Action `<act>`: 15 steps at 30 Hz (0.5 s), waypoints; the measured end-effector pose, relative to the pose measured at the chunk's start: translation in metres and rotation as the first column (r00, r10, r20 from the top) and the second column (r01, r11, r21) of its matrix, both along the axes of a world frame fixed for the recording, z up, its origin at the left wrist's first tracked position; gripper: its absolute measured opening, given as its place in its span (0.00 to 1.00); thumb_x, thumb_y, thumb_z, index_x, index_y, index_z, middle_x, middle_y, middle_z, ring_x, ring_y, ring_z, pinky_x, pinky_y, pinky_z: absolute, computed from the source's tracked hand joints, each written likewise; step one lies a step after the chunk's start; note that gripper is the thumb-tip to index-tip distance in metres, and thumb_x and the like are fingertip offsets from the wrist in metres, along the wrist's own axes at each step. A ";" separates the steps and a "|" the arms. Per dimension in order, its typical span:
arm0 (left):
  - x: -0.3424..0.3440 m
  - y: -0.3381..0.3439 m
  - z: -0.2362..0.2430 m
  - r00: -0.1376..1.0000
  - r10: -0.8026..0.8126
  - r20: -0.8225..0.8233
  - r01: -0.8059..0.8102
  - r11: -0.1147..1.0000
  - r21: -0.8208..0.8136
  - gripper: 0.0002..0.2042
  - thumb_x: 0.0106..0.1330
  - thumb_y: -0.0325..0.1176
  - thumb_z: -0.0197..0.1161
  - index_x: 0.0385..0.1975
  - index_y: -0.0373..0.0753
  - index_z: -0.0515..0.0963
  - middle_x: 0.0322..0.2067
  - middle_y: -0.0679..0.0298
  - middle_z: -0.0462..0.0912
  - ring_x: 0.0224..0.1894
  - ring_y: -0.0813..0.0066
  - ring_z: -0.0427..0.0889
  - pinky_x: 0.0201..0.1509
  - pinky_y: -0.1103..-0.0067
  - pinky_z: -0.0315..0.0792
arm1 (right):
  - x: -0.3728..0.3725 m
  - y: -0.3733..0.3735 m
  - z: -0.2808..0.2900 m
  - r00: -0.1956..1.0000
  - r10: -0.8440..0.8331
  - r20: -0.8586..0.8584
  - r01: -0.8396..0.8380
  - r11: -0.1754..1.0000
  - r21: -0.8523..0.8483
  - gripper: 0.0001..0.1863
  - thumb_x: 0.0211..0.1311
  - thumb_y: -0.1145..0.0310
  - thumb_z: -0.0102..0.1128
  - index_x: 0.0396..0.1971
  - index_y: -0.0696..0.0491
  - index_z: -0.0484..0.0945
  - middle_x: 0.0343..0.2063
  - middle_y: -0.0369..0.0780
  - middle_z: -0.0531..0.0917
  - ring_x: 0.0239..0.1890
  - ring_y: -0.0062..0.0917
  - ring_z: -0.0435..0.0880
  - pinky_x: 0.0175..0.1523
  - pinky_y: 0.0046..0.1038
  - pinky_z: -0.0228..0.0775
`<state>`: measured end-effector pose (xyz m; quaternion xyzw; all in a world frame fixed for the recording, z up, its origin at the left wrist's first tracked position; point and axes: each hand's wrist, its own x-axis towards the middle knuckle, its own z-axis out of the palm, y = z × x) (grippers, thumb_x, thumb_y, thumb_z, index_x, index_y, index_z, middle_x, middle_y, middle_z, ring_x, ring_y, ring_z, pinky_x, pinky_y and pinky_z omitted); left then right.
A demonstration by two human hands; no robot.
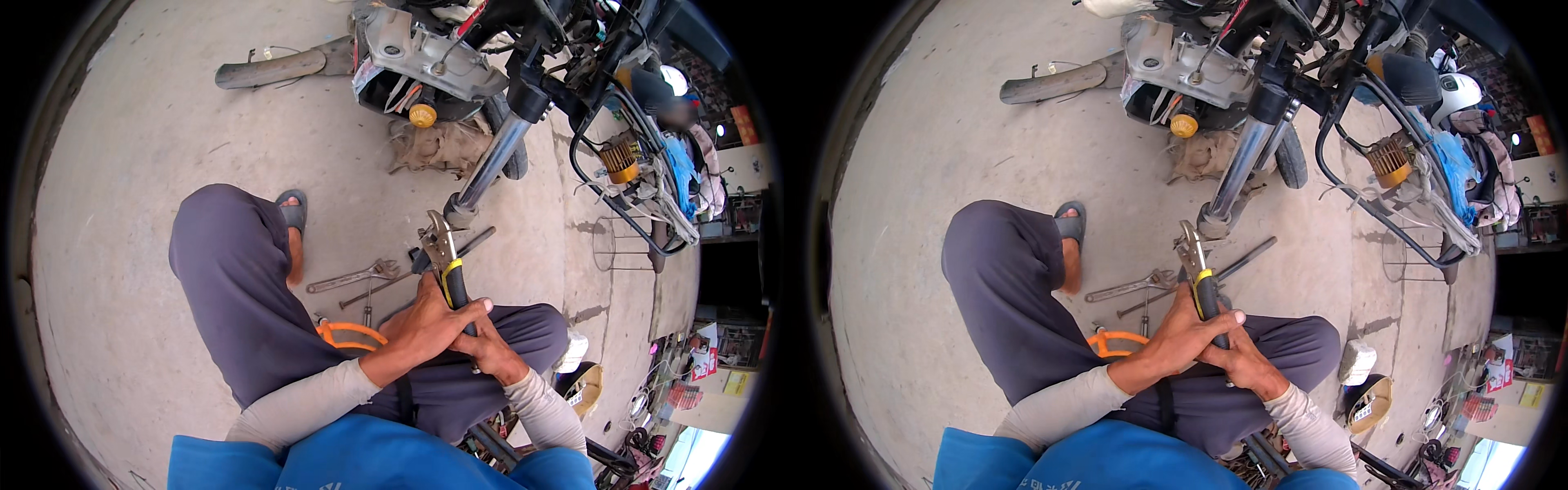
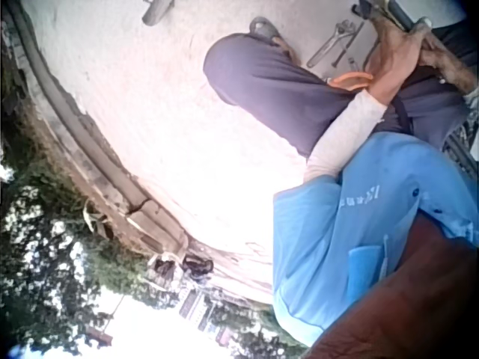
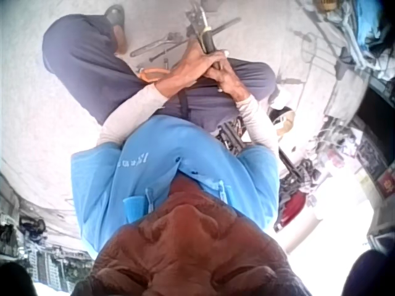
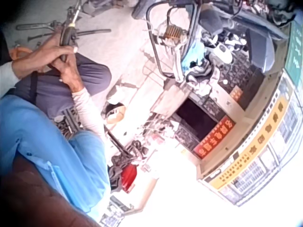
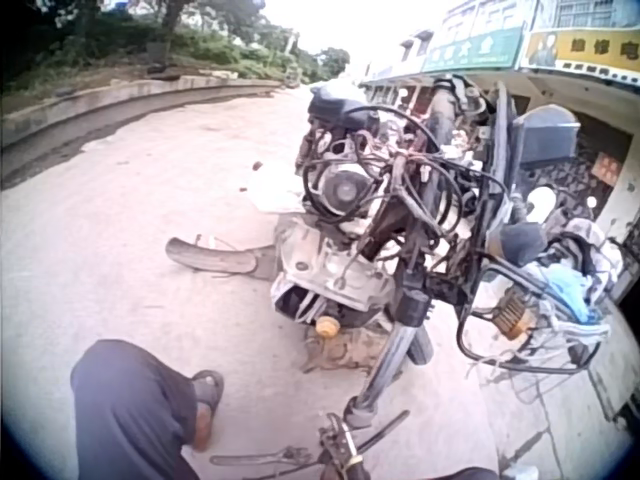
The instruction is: The person uses locking pliers to grip and pull a metal component from a motorcycle front fork while sitting on a stool.
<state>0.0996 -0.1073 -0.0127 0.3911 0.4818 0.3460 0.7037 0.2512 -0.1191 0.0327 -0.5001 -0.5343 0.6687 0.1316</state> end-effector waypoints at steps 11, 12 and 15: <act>-0.021 0.011 0.008 0.936 -0.252 -0.246 0.255 0.967 -0.020 0.31 0.64 0.53 0.65 0.52 0.28 0.70 0.46 0.46 0.72 0.50 0.52 0.78 0.56 0.64 0.72 | -0.024 -0.012 0.013 0.938 -0.340 0.071 0.347 0.901 -0.262 0.23 0.60 0.77 0.62 0.56 0.61 0.71 0.45 0.40 0.81 0.49 0.23 0.81 0.56 0.24 0.73; -0.021 0.011 0.008 0.938 -0.242 -0.248 0.242 0.970 -0.029 0.31 0.64 0.52 0.65 0.51 0.28 0.70 0.45 0.46 0.73 0.50 0.53 0.78 0.56 0.64 0.72 | -0.021 -0.011 0.007 0.958 -0.285 0.037 0.286 0.931 -0.227 0.27 0.61 0.77 0.62 0.61 0.60 0.68 0.48 0.40 0.80 0.51 0.23 0.79 0.58 0.25 0.72; -0.016 0.008 0.010 0.954 -0.199 -0.225 0.194 0.980 -0.047 0.30 0.63 0.51 0.66 0.50 0.28 0.70 0.44 0.47 0.73 0.49 0.55 0.78 0.55 0.66 0.72 | -0.012 -0.011 -0.009 0.984 -0.175 -0.018 0.171 0.976 -0.131 0.35 0.61 0.77 0.63 0.68 0.57 0.61 0.53 0.40 0.76 0.57 0.24 0.74 0.62 0.27 0.68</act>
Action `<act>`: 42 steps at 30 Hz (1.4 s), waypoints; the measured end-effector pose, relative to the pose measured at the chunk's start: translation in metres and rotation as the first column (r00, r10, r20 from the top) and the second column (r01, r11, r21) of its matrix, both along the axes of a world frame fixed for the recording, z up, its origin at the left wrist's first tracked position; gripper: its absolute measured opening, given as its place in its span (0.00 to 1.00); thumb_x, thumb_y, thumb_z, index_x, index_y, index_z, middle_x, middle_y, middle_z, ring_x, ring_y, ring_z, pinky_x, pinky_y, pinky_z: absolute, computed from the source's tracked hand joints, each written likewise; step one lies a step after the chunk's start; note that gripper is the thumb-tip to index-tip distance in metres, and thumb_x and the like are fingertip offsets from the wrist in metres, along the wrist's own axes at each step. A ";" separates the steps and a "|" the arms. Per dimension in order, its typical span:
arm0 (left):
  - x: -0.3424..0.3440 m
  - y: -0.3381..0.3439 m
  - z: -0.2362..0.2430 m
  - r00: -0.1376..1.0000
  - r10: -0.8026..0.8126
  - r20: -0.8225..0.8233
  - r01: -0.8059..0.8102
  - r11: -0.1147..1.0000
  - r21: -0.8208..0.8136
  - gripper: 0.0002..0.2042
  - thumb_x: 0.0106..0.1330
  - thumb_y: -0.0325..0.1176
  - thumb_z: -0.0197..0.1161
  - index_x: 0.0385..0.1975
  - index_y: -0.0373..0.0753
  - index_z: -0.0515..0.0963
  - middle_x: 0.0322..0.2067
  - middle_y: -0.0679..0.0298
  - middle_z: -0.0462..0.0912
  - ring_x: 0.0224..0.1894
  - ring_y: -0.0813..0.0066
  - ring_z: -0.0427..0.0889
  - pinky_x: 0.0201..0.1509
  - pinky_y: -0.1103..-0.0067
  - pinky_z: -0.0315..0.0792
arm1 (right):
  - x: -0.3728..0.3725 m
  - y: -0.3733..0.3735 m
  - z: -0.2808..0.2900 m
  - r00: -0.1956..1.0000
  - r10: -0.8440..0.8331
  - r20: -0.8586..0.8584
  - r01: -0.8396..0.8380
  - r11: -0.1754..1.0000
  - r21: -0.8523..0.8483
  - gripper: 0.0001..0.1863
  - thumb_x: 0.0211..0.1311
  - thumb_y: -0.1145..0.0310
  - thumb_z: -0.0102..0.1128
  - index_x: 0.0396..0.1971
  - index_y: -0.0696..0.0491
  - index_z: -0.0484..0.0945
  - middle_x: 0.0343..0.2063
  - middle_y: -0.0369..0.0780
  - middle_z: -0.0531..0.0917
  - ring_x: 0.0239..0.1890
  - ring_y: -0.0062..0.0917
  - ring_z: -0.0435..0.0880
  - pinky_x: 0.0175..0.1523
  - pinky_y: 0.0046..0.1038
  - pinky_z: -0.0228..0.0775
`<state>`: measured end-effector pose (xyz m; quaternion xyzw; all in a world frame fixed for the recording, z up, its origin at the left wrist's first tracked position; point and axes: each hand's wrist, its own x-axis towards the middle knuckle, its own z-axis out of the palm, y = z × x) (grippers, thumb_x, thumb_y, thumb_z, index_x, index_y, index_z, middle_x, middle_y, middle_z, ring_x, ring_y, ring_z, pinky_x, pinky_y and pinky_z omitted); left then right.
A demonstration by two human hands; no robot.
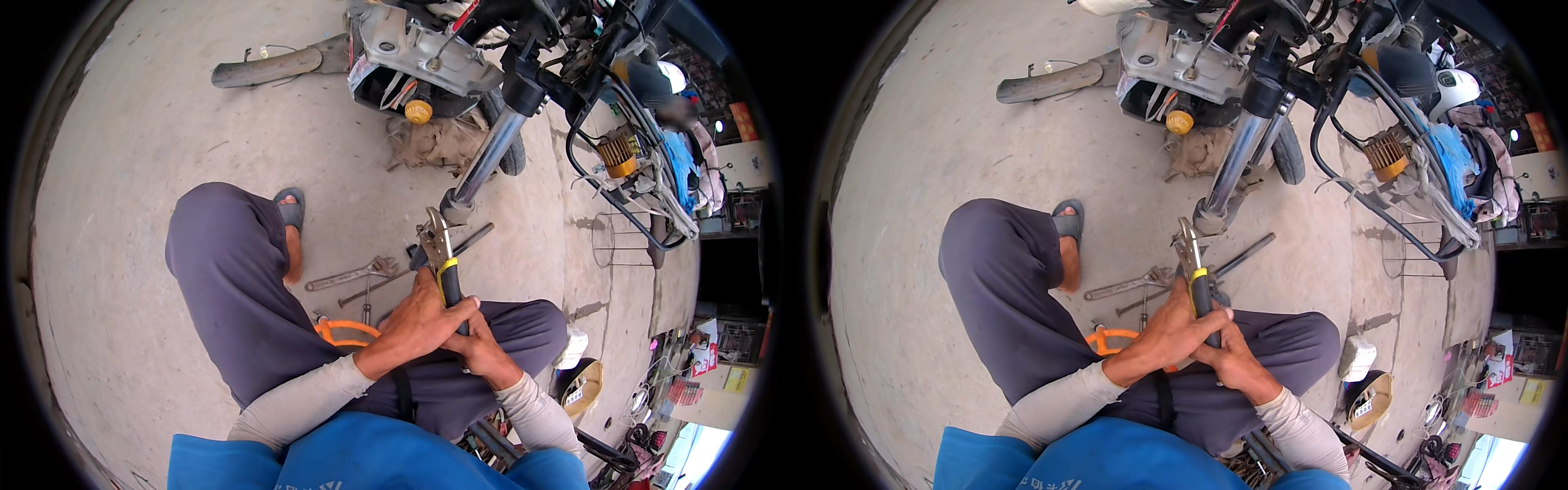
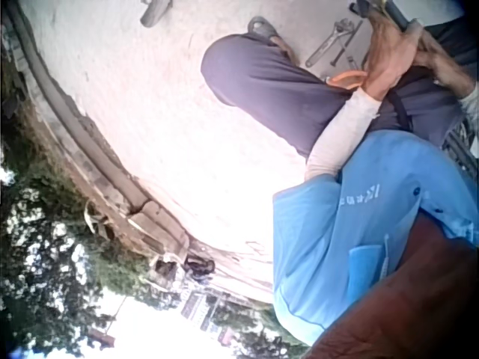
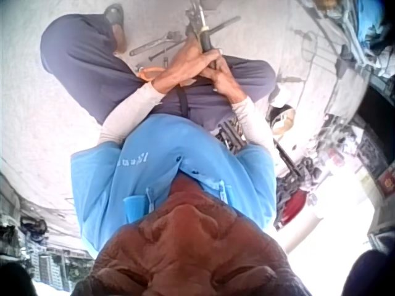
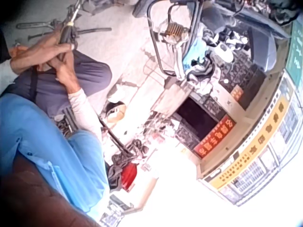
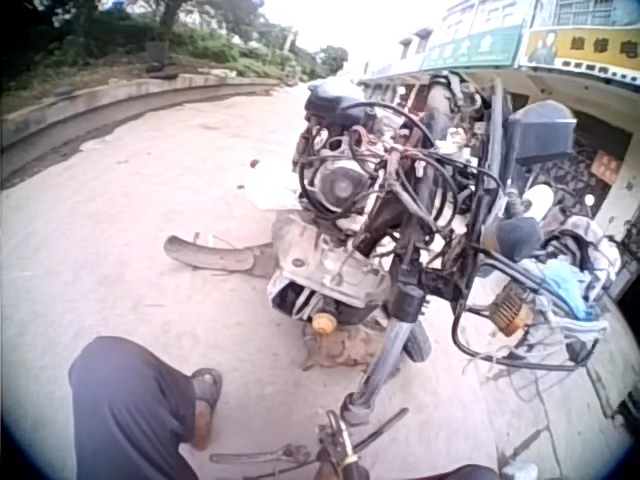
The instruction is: The person uses locking pliers to grip and pull a metal component from a motorcycle front fork while sitting on a stool.
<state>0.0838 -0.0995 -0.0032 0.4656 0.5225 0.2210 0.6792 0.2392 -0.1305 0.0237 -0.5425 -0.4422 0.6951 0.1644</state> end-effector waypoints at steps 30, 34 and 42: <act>0.039 -0.009 -0.017 0.786 0.472 0.400 -0.478 0.874 -0.093 0.17 0.58 0.31 0.66 0.42 0.31 0.68 0.32 0.61 0.74 0.32 0.73 0.75 0.37 0.72 0.73 | 0.013 0.006 -0.017 0.992 0.075 0.099 -0.103 0.940 0.326 0.41 0.53 0.80 0.69 0.68 0.63 0.61 0.62 0.48 0.72 0.66 0.34 0.68 0.72 0.33 0.56; 0.048 -0.008 -0.023 0.771 0.529 0.355 -0.545 0.836 -0.062 0.17 0.59 0.31 0.67 0.41 0.32 0.68 0.29 0.63 0.74 0.31 0.75 0.75 0.35 0.74 0.73 | 0.014 0.019 -0.005 0.991 0.101 0.091 -0.117 0.974 0.193 0.42 0.53 0.82 0.68 0.70 0.60 0.61 0.59 0.47 0.75 0.65 0.32 0.70 0.71 0.31 0.57; 0.040 -0.009 -0.012 0.881 0.445 0.162 -0.443 0.895 -0.049 0.21 0.64 0.38 0.71 0.45 0.31 0.70 0.32 0.66 0.75 0.33 0.79 0.75 0.38 0.77 0.73 | 0.013 0.017 -0.008 0.992 0.033 0.120 -0.029 0.999 -0.035 0.28 0.57 0.83 0.58 0.60 0.60 0.68 0.47 0.40 0.80 0.46 0.23 0.79 0.48 0.26 0.73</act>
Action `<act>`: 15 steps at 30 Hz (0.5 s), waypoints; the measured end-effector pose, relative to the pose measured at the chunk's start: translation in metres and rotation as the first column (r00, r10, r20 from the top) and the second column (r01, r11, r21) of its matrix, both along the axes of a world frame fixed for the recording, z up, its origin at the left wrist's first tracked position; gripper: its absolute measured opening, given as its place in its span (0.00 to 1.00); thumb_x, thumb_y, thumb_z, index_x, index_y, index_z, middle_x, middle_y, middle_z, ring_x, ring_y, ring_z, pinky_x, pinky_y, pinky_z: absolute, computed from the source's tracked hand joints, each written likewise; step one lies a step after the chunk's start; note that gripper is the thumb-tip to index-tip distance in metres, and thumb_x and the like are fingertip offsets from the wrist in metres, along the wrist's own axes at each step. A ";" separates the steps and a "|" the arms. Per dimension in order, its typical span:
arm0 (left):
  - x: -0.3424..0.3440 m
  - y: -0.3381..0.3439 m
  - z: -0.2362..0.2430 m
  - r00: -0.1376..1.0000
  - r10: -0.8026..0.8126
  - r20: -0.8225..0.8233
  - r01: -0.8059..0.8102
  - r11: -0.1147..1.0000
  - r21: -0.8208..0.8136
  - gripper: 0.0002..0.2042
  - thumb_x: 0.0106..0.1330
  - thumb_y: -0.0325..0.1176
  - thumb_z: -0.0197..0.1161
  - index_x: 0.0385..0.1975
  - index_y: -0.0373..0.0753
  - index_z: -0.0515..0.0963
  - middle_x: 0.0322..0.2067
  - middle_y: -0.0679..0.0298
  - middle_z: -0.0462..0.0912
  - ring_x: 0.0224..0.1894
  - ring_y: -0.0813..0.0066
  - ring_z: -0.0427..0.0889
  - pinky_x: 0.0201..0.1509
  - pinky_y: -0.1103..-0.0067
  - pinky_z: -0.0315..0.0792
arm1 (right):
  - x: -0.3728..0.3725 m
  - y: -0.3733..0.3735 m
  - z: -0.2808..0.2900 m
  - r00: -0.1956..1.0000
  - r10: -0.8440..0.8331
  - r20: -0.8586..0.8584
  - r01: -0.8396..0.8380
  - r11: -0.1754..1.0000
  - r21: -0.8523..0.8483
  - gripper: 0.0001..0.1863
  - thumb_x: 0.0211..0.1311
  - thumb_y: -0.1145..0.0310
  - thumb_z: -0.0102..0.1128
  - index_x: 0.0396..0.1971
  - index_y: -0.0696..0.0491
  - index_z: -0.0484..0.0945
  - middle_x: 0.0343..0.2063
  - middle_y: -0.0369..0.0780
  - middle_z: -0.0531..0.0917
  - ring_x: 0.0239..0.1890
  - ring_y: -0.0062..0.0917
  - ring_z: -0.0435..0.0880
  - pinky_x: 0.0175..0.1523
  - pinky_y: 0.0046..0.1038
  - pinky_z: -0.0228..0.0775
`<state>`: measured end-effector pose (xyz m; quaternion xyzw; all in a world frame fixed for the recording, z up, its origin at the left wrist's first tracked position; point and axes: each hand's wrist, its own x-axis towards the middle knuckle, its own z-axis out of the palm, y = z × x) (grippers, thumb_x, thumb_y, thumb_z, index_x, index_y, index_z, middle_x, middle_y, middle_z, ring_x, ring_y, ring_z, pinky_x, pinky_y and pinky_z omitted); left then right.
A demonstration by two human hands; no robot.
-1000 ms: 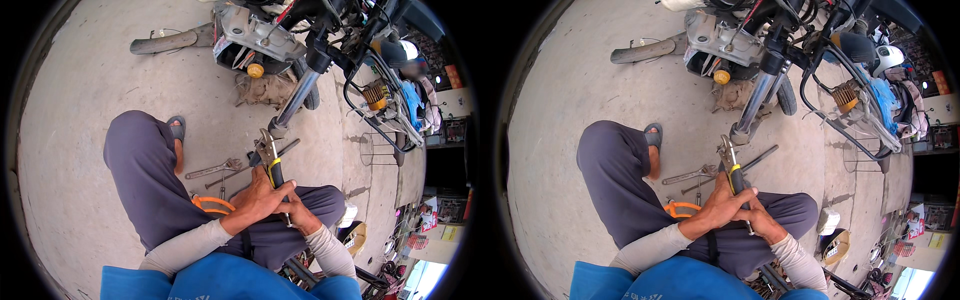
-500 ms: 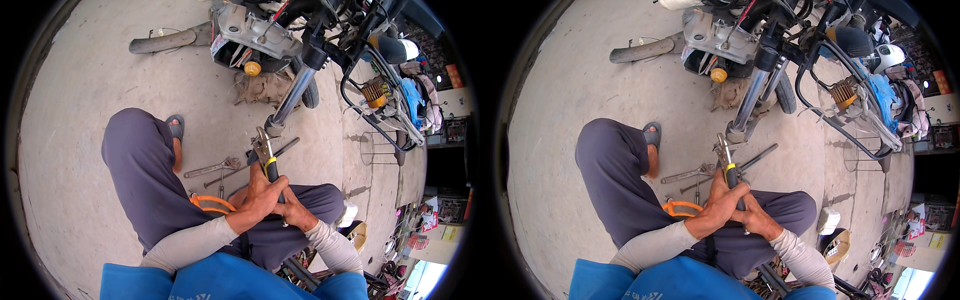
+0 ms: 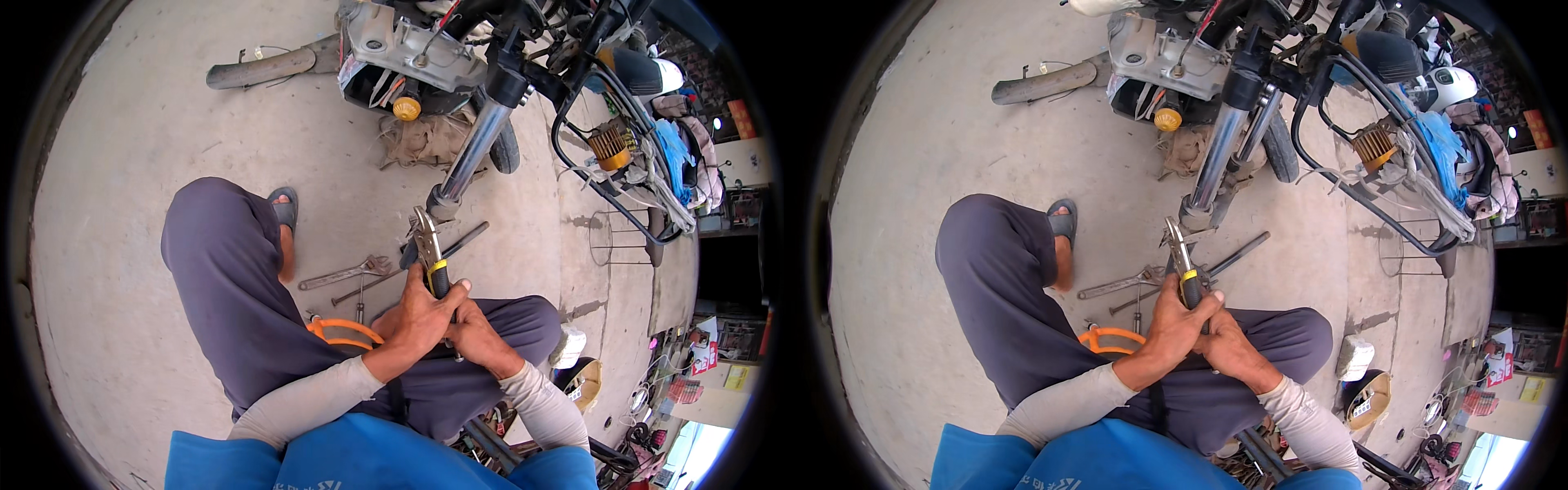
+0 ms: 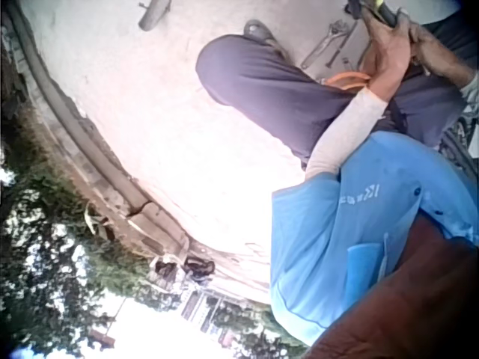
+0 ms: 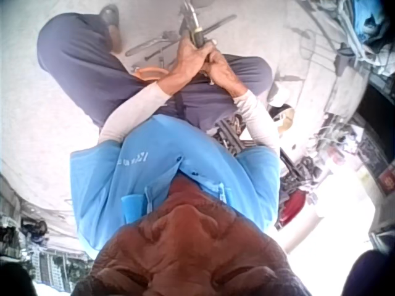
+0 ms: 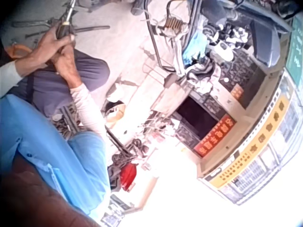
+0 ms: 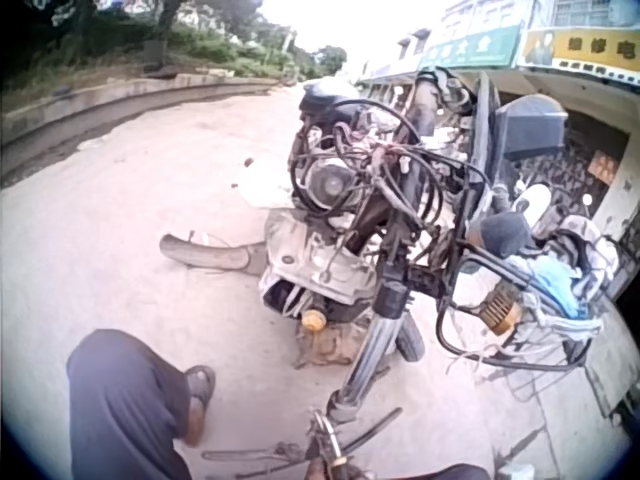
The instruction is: The person uses locking pliers to grip and pull a metal component from a motorcycle front fork while sitting on a stool.
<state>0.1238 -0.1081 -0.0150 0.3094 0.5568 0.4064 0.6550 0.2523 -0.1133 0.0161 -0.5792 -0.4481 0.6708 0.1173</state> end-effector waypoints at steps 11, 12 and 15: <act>-0.004 0.017 -0.006 0.968 -0.128 0.214 0.142 0.988 -0.051 0.17 0.68 0.43 0.68 0.28 0.34 0.76 0.25 0.67 0.75 0.31 0.80 0.74 0.33 0.77 0.69 | -0.020 -0.004 -0.002 0.972 -0.034 0.234 -0.068 0.908 0.413 0.25 0.59 0.74 0.59 0.57 0.64 0.71 0.39 0.54 0.86 0.43 0.40 0.88 0.51 0.34 0.77; -0.003 0.015 -0.009 0.972 -0.110 0.209 0.120 0.992 -0.040 0.16 0.68 0.43 0.68 0.30 0.34 0.76 0.26 0.68 0.75 0.31 0.80 0.74 0.33 0.77 0.68 | -0.022 -0.004 -0.003 0.967 -0.036 0.251 -0.080 0.895 0.438 0.24 0.59 0.74 0.59 0.56 0.64 0.72 0.39 0.54 0.86 0.43 0.41 0.88 0.51 0.35 0.77; -0.003 0.012 -0.009 0.982 -0.107 0.155 0.101 0.994 0.042 0.17 0.71 0.44 0.65 0.36 0.34 0.76 0.29 0.67 0.76 0.33 0.81 0.73 0.34 0.78 0.68 | -0.022 -0.005 -0.007 0.966 -0.038 0.255 -0.086 0.884 0.460 0.22 0.59 0.74 0.59 0.54 0.63 0.74 0.39 0.54 0.85 0.44 0.45 0.86 0.50 0.38 0.77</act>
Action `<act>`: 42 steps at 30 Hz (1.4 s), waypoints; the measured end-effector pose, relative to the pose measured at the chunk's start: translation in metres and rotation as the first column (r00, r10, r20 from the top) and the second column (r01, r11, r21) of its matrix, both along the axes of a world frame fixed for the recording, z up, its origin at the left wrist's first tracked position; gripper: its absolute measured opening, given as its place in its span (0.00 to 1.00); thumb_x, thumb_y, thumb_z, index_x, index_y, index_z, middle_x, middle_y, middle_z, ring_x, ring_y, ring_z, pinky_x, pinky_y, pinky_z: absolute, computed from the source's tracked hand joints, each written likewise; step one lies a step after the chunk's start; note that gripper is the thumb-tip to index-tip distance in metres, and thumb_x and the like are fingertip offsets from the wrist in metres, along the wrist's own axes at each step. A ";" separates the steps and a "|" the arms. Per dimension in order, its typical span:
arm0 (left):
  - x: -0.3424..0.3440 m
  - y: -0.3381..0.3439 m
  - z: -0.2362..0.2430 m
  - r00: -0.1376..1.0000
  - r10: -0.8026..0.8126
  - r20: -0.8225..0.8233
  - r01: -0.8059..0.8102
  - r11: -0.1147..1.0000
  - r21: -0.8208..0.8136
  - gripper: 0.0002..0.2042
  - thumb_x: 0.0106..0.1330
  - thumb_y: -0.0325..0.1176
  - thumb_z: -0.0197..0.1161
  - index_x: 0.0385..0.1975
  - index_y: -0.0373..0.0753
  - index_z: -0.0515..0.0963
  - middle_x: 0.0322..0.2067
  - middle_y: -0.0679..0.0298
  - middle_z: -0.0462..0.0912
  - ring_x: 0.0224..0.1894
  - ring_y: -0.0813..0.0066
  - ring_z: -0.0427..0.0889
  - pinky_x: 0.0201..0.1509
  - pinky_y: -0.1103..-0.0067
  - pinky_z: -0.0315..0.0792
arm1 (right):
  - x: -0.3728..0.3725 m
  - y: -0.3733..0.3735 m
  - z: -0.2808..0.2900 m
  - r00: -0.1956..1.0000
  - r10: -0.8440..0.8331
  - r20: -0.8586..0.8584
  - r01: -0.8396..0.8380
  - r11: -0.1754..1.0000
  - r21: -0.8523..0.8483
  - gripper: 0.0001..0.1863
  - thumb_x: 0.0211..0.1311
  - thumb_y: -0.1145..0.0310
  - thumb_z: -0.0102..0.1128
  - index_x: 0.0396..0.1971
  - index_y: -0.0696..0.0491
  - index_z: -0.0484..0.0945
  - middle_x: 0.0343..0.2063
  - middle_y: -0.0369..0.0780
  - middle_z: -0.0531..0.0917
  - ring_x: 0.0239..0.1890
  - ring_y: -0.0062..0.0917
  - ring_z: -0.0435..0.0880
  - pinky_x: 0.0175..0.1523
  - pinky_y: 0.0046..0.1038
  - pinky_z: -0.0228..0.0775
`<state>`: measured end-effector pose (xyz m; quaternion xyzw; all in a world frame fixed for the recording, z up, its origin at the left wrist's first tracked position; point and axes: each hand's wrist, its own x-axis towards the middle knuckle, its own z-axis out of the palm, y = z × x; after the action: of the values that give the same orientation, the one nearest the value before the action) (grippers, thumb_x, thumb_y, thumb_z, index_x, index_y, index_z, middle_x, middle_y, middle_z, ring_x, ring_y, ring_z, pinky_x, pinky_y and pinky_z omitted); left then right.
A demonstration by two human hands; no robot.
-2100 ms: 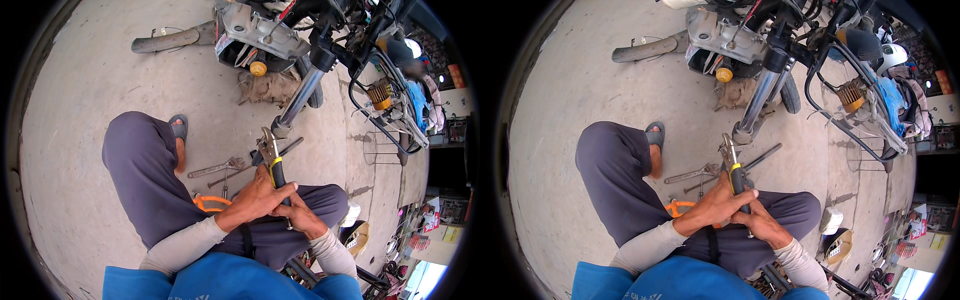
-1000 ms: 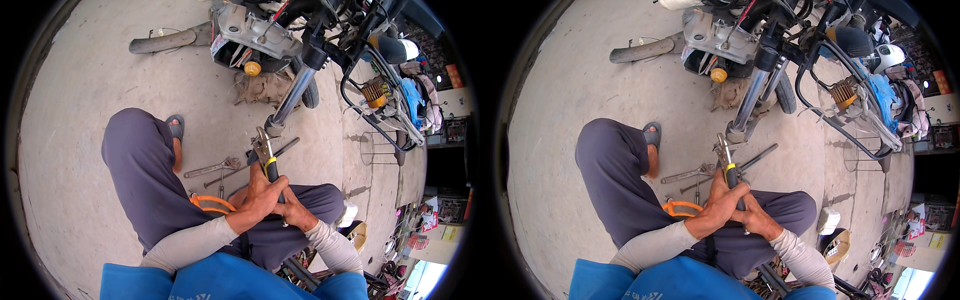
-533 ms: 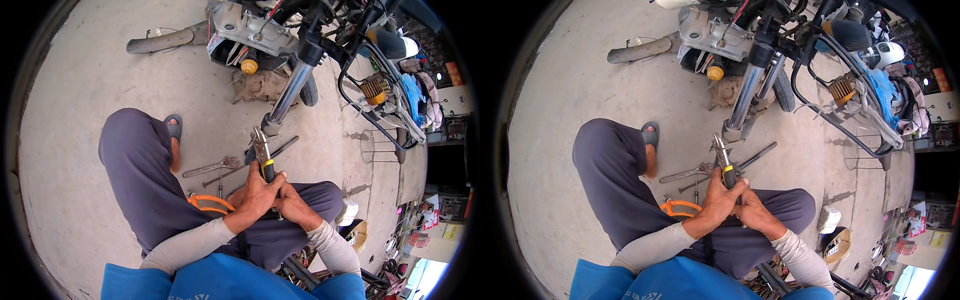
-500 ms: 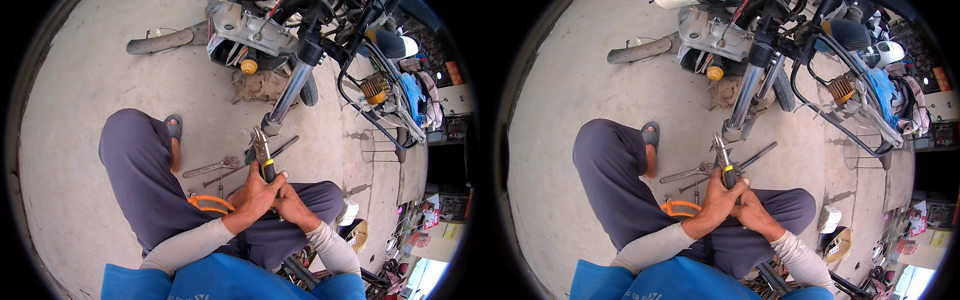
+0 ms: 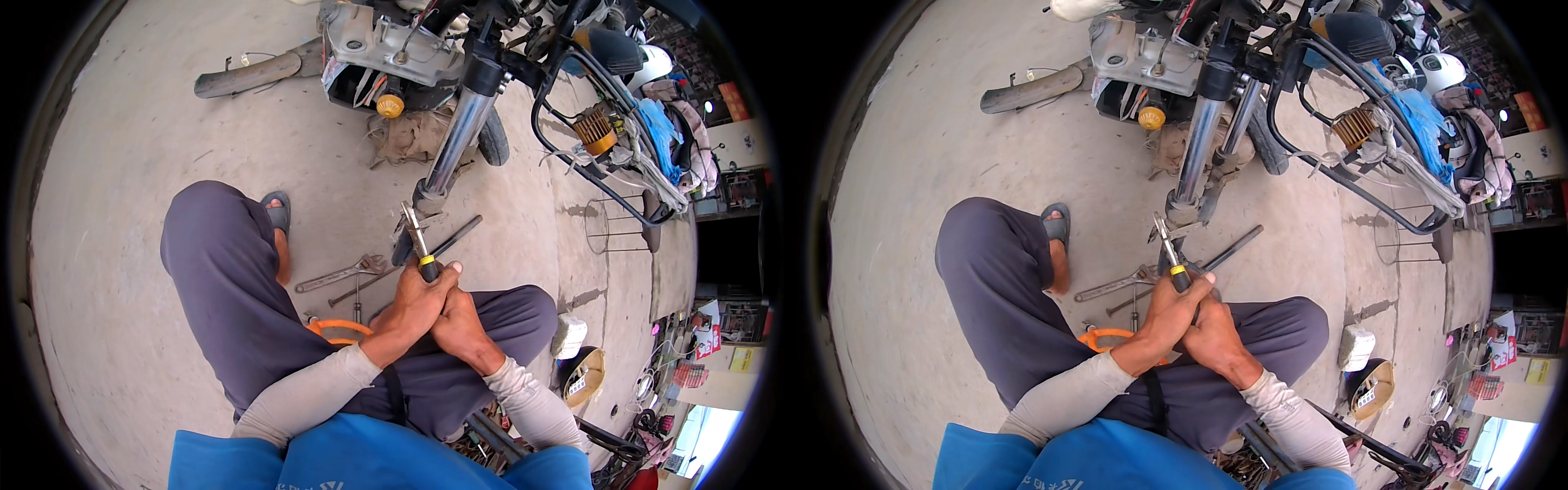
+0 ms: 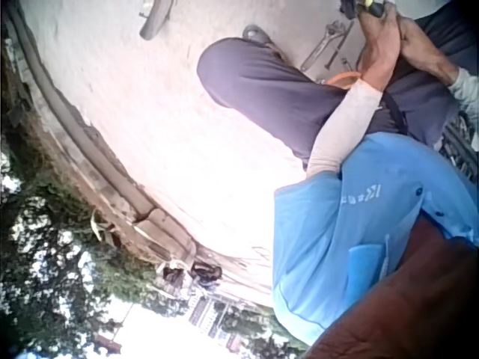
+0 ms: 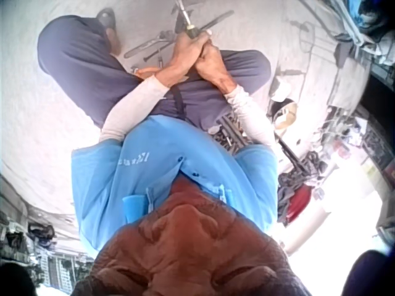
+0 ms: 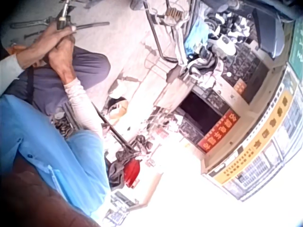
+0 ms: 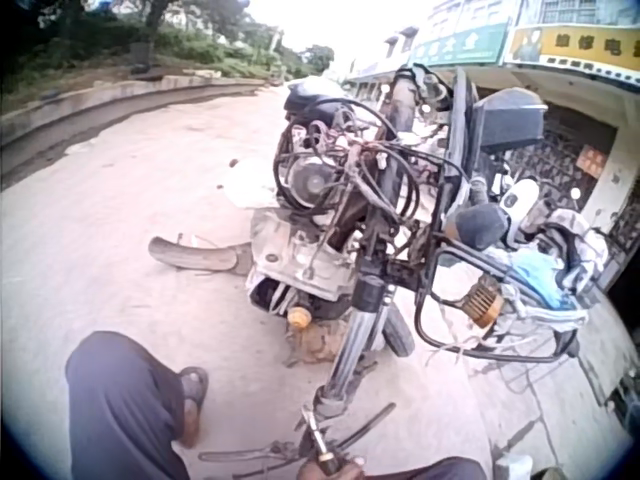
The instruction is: The person uses locking pliers to grip and pull a metal component from a motorcycle front fork while sitting on a stool.
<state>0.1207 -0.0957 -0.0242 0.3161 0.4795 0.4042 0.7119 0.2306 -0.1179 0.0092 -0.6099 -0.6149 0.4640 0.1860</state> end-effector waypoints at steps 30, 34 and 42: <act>-0.066 -0.031 -0.005 0.840 -0.195 0.507 0.195 0.979 0.054 0.16 0.74 0.34 0.61 0.56 0.32 0.77 0.56 0.53 0.81 0.55 0.71 0.82 0.54 0.75 0.79 | -0.002 -0.065 0.062 0.908 -0.387 -0.161 0.382 0.922 -0.065 0.26 0.65 0.63 0.71 0.57 0.61 0.75 0.34 0.43 0.85 0.37 0.23 0.85 0.44 0.27 0.78; -0.081 -0.023 0.000 0.692 -0.108 0.714 0.199 0.979 -0.044 0.20 0.77 0.37 0.56 0.62 0.33 0.72 0.65 0.46 0.71 0.63 0.51 0.77 0.53 0.72 0.81 | 0.014 -0.081 0.064 0.923 -0.337 -0.183 0.333 0.941 -0.052 0.25 0.69 0.64 0.66 0.60 0.63 0.73 0.35 0.39 0.83 0.36 0.20 0.81 0.45 0.22 0.75; -0.082 -0.022 0.007 0.467 -0.079 0.881 0.114 0.993 0.028 0.19 0.72 0.38 0.63 0.60 0.44 0.69 0.56 0.49 0.76 0.63 0.53 0.74 0.70 0.56 0.69 | -0.002 -0.075 0.069 0.969 -0.244 -0.041 0.244 0.970 -0.021 0.17 0.73 0.62 0.61 0.48 0.62 0.76 0.28 0.40 0.84 0.27 0.19 0.80 0.33 0.24 0.72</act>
<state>0.0385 -0.1182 -0.0175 0.0780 0.0343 0.4598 0.8839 0.2290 -0.1933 0.0779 -0.6722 -0.5275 0.4554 0.2501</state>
